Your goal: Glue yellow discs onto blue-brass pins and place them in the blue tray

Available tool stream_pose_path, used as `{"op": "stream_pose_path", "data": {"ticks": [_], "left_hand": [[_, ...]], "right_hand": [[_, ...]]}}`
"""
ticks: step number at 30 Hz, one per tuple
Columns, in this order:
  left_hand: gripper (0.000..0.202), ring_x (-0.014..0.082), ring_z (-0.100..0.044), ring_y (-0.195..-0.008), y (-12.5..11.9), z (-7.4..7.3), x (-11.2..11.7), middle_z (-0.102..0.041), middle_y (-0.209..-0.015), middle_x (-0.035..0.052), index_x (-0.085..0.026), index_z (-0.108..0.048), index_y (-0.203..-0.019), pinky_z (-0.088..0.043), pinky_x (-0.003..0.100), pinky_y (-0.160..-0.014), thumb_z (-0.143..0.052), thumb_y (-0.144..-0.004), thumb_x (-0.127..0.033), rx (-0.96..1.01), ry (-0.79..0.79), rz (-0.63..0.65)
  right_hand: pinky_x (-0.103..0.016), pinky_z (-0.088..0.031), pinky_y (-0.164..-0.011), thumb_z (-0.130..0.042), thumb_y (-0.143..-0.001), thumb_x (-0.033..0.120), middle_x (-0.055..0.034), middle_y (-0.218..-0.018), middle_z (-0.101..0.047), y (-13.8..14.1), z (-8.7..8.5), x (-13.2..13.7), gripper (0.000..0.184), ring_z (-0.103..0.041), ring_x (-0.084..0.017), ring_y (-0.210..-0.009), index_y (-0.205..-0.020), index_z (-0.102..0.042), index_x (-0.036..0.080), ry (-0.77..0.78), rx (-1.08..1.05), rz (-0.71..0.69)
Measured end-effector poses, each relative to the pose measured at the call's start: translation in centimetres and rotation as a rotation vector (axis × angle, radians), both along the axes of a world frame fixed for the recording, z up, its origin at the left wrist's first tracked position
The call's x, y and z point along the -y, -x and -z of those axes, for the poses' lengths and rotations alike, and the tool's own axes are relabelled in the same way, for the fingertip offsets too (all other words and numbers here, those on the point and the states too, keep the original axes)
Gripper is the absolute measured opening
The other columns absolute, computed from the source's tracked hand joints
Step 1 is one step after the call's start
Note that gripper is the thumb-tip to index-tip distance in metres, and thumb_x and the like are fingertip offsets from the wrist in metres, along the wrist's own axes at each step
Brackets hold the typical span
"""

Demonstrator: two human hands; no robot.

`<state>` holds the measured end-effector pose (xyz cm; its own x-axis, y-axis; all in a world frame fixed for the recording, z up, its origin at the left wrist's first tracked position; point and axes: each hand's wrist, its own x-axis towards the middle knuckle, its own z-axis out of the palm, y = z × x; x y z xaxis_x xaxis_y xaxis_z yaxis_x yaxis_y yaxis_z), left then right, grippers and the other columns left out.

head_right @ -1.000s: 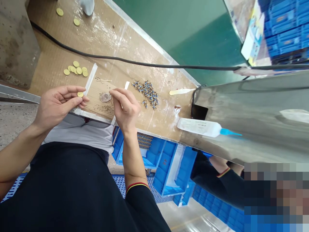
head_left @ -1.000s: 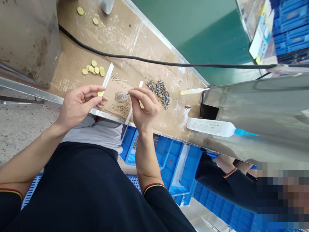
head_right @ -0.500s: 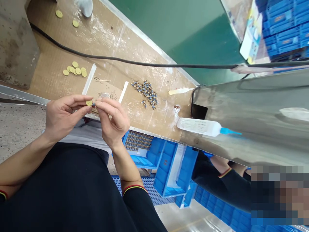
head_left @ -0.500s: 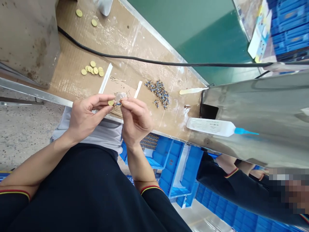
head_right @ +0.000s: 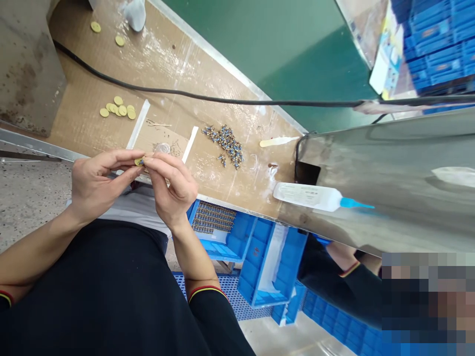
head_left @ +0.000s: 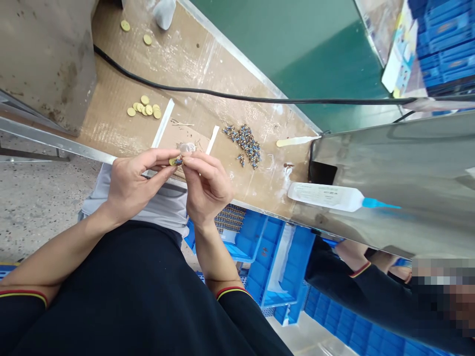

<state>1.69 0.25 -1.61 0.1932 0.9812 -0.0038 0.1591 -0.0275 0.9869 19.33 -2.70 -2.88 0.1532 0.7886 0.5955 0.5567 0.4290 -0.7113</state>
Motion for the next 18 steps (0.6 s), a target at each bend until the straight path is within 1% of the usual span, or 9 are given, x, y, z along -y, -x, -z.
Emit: {"op": "stream_pose_path", "data": {"ticks": [2,6,8,12,16,18], "left_hand": [[0.024,0.0228,-0.092,-0.109,0.01,-0.05,0.05,-0.092,-0.126,-0.0047,-0.039,-0.091,-0.133,-0.08,0.04,-0.103,-0.087,-0.11,-0.035,-0.004,-0.011,-0.006],[0.023,0.024,-0.092,-0.108,0.11,-0.21,0.21,-0.092,-0.127,-0.0046,-0.039,-0.091,-0.133,-0.08,0.041,-0.102,-0.086,-0.111,-0.039,-0.058,-0.027,-0.009],[0.022,0.0239,-0.092,-0.108,0.18,-0.29,0.32,-0.092,-0.128,-0.0043,-0.039,-0.09,-0.134,-0.08,0.042,-0.103,-0.084,-0.113,-0.041,-0.094,-0.065,-0.009],[0.024,0.0246,-0.092,-0.11,0.31,-0.42,0.55,-0.091,-0.131,-0.0043,-0.041,-0.088,-0.138,-0.078,0.042,-0.103,-0.078,-0.117,-0.041,-0.188,-0.166,-0.007],[0.025,0.0259,-0.092,-0.11,0.43,-0.74,0.76,-0.092,-0.13,-0.0034,-0.041,-0.087,-0.139,-0.078,0.044,-0.102,-0.073,-0.119,-0.042,-0.263,-0.208,0.007],[0.025,0.0261,-0.092,-0.108,0.45,-0.96,0.84,-0.092,-0.13,-0.0026,-0.04,-0.087,-0.14,-0.078,0.044,-0.1,-0.071,-0.12,-0.042,-0.282,-0.22,0.01]], "right_hand": [[-0.044,-0.077,-0.106,-0.072,-0.115,0.02,0.0002,-0.123,-0.088,-0.01,0.1,-0.01,0.026,-0.089,-0.021,-0.117,-0.129,-0.085,0.037,-0.004,0.003,-0.003],[-0.049,-0.078,-0.108,-0.072,-0.116,0.026,-0.0012,-0.124,-0.088,-0.07,0.46,0.17,0.021,-0.09,-0.023,-0.116,-0.128,-0.085,0.037,0.027,0.045,0.043],[-0.048,-0.078,-0.109,-0.072,-0.116,0.025,-0.0004,-0.125,-0.088,-0.07,0.54,0.23,0.024,-0.09,-0.023,-0.117,-0.13,-0.085,0.039,0.013,0.036,0.032],[-0.042,-0.078,-0.104,-0.074,-0.114,0.019,0.0016,-0.124,-0.089,0.02,0.43,0.24,0.032,-0.09,-0.02,-0.113,-0.135,-0.085,0.041,-0.061,0.056,0.014],[-0.045,-0.079,-0.103,-0.072,-0.116,0.024,-0.0004,-0.124,-0.089,0.02,0.6,0.3,0.026,-0.091,-0.022,-0.111,-0.133,-0.085,0.039,-0.063,0.128,0.046],[-0.045,-0.079,-0.105,-0.071,-0.115,0.023,0.0001,-0.126,-0.089,-0.02,0.84,0.36,0.03,-0.091,-0.023,-0.112,-0.136,-0.083,0.041,-0.059,0.132,0.027]]}}
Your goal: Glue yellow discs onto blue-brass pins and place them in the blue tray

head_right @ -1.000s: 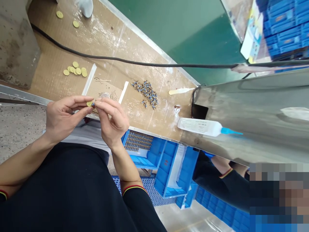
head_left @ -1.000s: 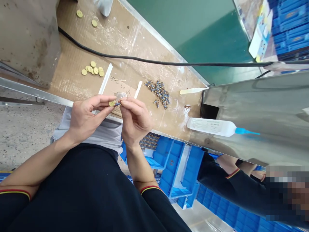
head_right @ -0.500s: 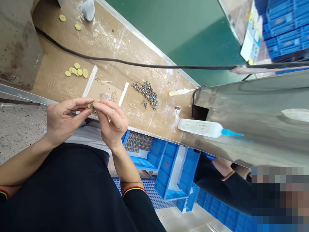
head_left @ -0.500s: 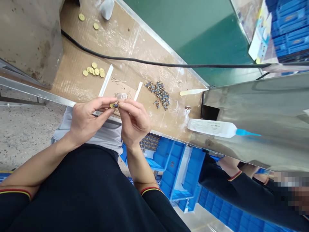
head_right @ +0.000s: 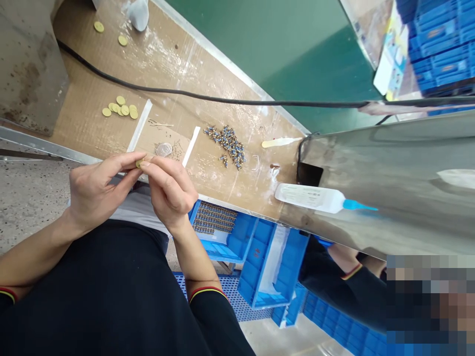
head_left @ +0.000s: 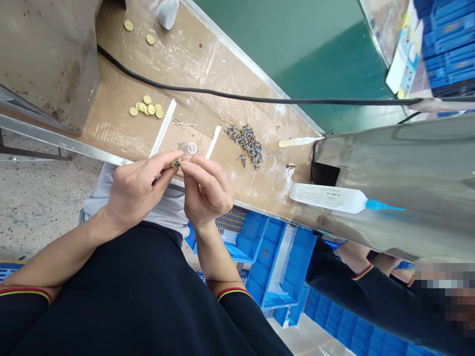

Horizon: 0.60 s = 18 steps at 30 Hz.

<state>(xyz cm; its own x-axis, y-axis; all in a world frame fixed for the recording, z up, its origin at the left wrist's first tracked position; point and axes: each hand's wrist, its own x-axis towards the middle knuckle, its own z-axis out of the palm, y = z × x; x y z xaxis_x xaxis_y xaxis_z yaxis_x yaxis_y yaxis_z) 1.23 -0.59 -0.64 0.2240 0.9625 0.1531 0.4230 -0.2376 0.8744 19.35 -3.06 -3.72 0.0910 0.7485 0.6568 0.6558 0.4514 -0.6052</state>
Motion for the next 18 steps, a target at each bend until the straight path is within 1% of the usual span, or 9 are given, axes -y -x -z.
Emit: {"op": "stream_pose_path", "data": {"ticks": [3,5,8,10,13,15,18], "left_hand": [[0.027,0.0265,-0.092,-0.106,-0.1,-0.3,0.1,-0.091,-0.131,-0.0015,-0.039,-0.086,-0.141,-0.078,0.044,-0.097,-0.069,-0.121,-0.039,-0.02,-0.011,0.003],[0.027,0.0263,-0.092,-0.104,-0.2,-0.5,0.2,-0.091,-0.131,-0.0015,-0.038,-0.086,-0.141,-0.078,0.044,-0.095,-0.068,-0.121,-0.038,-0.03,-0.009,0.001],[0.026,0.0259,-0.092,-0.104,-0.3,-0.6,0.2,-0.092,-0.128,-0.0027,-0.038,-0.087,-0.139,-0.078,0.044,-0.095,-0.068,-0.121,-0.037,-0.034,0.003,-0.011],[0.024,0.026,-0.092,-0.107,-0.4,-0.6,0.3,-0.092,-0.129,-0.0033,-0.038,-0.087,-0.137,-0.079,0.044,-0.098,-0.07,-0.119,-0.036,-0.006,0.015,-0.005],[0.024,0.0252,-0.092,-0.11,-0.3,-0.7,0.3,-0.091,-0.131,-0.004,-0.038,-0.086,-0.137,-0.079,0.042,-0.101,-0.075,-0.117,-0.036,0.055,0.042,0.018],[0.023,0.0243,-0.092,-0.11,-0.3,-0.9,0.3,-0.092,-0.13,-0.0043,-0.038,-0.087,-0.136,-0.078,0.04,-0.098,-0.075,-0.116,-0.035,0.076,0.06,0.021],[0.023,0.0223,-0.092,-0.106,-0.4,-1.1,0.4,-0.092,-0.126,-0.0043,-0.036,-0.088,-0.134,-0.077,0.035,-0.091,-0.074,-0.116,-0.032,0.092,0.057,0.027]], "right_hand": [[-0.042,-0.079,-0.105,-0.072,-0.113,0.017,0.0017,-0.129,-0.089,0.0,0.3,0.1,0.044,-0.091,-0.022,-0.115,-0.145,-0.081,0.046,-0.029,-0.022,-0.041],[-0.041,-0.079,-0.104,-0.072,-0.112,0.015,0.0013,-0.129,-0.088,0.0,0.3,0.1,0.048,-0.091,-0.022,-0.116,-0.148,-0.08,0.045,-0.057,-0.023,-0.046],[-0.042,-0.08,-0.1,-0.073,-0.112,0.016,0.0001,-0.126,-0.089,0.0,0.2,0.1,0.044,-0.091,-0.023,-0.113,-0.146,-0.08,0.044,-0.072,0.044,-0.014],[-0.041,-0.081,-0.095,-0.074,-0.112,0.017,0.0004,-0.122,-0.09,-0.1,0.1,0.0,0.041,-0.092,-0.023,-0.108,-0.143,-0.08,0.043,-0.09,0.087,0.011],[-0.04,-0.082,-0.089,-0.075,-0.111,0.017,0.0002,-0.118,-0.09,-0.4,0.0,0.1,0.038,-0.092,-0.023,-0.103,-0.14,-0.082,0.041,-0.132,0.095,0.008],[-0.042,-0.082,-0.086,-0.075,-0.111,0.019,-0.001,-0.117,-0.089,-0.7,0.0,0.2,0.038,-0.092,-0.024,-0.101,-0.141,-0.081,0.041,-0.146,0.114,-0.006],[-0.045,-0.082,-0.088,-0.074,-0.113,0.028,-0.0035,-0.12,-0.089,-1.1,-0.4,0.6,0.035,-0.091,-0.026,-0.103,-0.146,-0.078,0.04,-0.136,0.109,-0.041]]}}
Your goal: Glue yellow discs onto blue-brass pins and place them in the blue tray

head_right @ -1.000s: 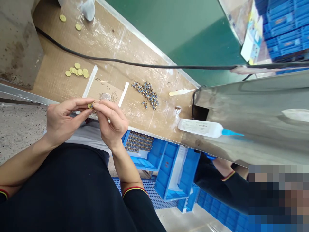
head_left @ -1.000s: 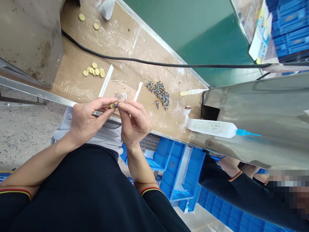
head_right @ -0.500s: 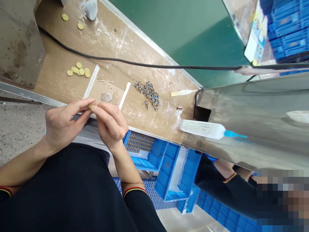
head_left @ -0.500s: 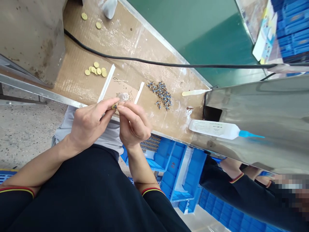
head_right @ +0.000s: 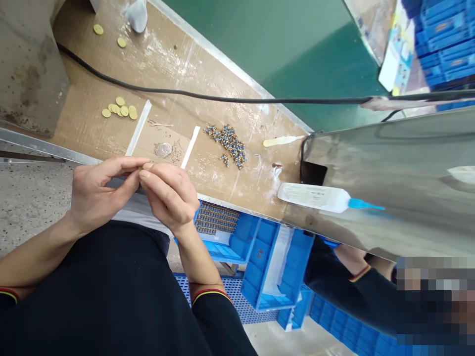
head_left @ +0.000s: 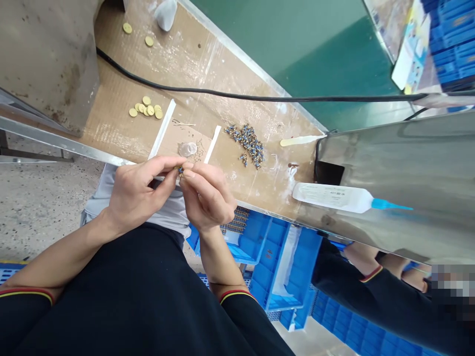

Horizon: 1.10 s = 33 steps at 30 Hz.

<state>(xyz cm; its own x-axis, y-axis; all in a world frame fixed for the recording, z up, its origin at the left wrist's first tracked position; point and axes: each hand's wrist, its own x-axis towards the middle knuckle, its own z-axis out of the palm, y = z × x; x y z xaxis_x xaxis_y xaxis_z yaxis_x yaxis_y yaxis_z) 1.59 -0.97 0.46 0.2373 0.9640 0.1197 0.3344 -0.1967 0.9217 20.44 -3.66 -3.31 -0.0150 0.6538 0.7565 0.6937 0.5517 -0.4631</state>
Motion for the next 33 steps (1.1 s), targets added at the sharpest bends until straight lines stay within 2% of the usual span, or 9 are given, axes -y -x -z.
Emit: {"op": "stream_pose_path", "data": {"ticks": [3,6,8,12,17,22,24,29,33], "left_hand": [[0.028,0.0213,-0.092,-0.105,-0.1,0.0,0.2,-0.093,-0.126,-0.0032,-0.035,-0.087,-0.138,-0.076,0.034,-0.092,-0.074,-0.115,-0.027,0.018,-0.027,-0.002],[0.035,0.0228,-0.092,-0.113,-0.3,0.1,0.5,-0.092,-0.131,-0.0019,-0.035,-0.084,-0.146,-0.076,0.034,-0.101,-0.075,-0.114,-0.024,0.027,-0.027,0.01],[0.039,0.0236,-0.092,-0.117,-0.4,0.2,0.7,-0.091,-0.135,-0.0012,-0.036,-0.083,-0.15,-0.075,0.034,-0.107,-0.077,-0.113,-0.023,0.019,-0.039,0.029],[0.041,0.0237,-0.092,-0.118,-0.6,0.1,0.9,-0.091,-0.136,0.0004,-0.033,-0.082,-0.151,-0.074,0.033,-0.111,-0.077,-0.112,-0.022,-0.039,-0.1,0.031],[0.044,0.0223,-0.092,-0.118,-1.0,-0.1,1.1,-0.09,-0.139,0.0004,-0.032,-0.08,-0.154,-0.074,0.028,-0.11,-0.073,-0.113,-0.018,-0.051,-0.159,0.032],[0.048,0.0206,-0.092,-0.114,-1.5,0.2,1.3,-0.089,-0.142,-0.0009,-0.034,-0.081,-0.153,-0.074,0.025,-0.107,-0.074,-0.11,-0.013,-0.003,-0.222,0.025],[0.047,0.0212,-0.092,-0.114,-1.8,0.4,1.2,-0.091,-0.137,-0.0003,-0.034,-0.082,-0.153,-0.075,0.027,-0.106,-0.077,-0.11,-0.017,0.052,-0.12,0.021],[0.044,0.0228,-0.093,-0.097,-2.6,1.2,0.5,-0.094,-0.119,0.0059,-0.026,-0.084,-0.15,-0.079,0.033,-0.097,-0.088,-0.109,-0.042,0.327,0.298,-0.013],[0.048,0.0248,-0.093,-0.107,-3.1,1.3,0.6,-0.093,-0.12,0.0082,-0.023,-0.085,-0.147,-0.078,0.032,-0.097,-0.093,-0.106,-0.047,0.403,0.403,0.031]], "right_hand": [[-0.045,-0.08,-0.094,-0.07,-0.117,0.03,-0.0029,-0.118,-0.089,-0.1,-0.5,0.4,0.03,-0.09,-0.024,-0.109,-0.144,-0.079,0.038,0.118,-0.181,-0.001],[-0.041,-0.077,-0.098,-0.072,-0.115,0.025,0.0002,-0.116,-0.088,0.1,-0.6,0.7,0.024,-0.088,-0.02,-0.11,-0.134,-0.081,0.037,0.285,-0.368,-0.012],[-0.042,-0.076,-0.1,-0.074,-0.115,0.028,0.0003,-0.114,-0.087,0.1,-0.4,0.7,0.019,-0.088,-0.02,-0.11,-0.129,-0.082,0.036,0.342,-0.402,-0.034],[-0.044,-0.075,-0.1,-0.077,-0.113,0.028,0.0007,-0.107,-0.088,0.1,-0.3,0.6,0.011,-0.087,-0.021,-0.106,-0.12,-0.083,0.034,0.324,-0.403,-0.054],[-0.042,-0.075,-0.099,-0.078,-0.111,0.018,0.0018,-0.109,-0.09,0.1,-0.5,0.8,0.021,-0.088,-0.02,-0.106,-0.121,-0.085,0.035,0.262,-0.46,-0.091],[-0.048,-0.075,-0.102,-0.081,-0.112,0.026,0.0029,-0.107,-0.09,-0.2,-0.2,1.1,0.017,-0.089,-0.023,-0.105,-0.12,-0.088,0.039,0.304,-0.503,-0.069],[-0.047,-0.075,-0.103,-0.081,-0.112,0.026,0.0036,-0.108,-0.09,-0.3,0.1,1.1,0.019,-0.088,-0.022,-0.105,-0.122,-0.088,0.04,0.314,-0.517,-0.08],[-0.046,-0.077,-0.104,-0.072,-0.115,0.019,0.0027,-0.126,-0.091,-0.4,1.6,1.2,0.035,-0.089,-0.022,-0.117,-0.138,-0.084,0.043,0.235,-0.482,-0.059],[-0.051,-0.077,-0.106,-0.078,-0.111,0.021,0.0012,-0.128,-0.091,-0.1,2.7,1.8,0.041,-0.088,-0.025,-0.12,-0.144,-0.082,0.044,0.173,-0.451,-0.046]]}}
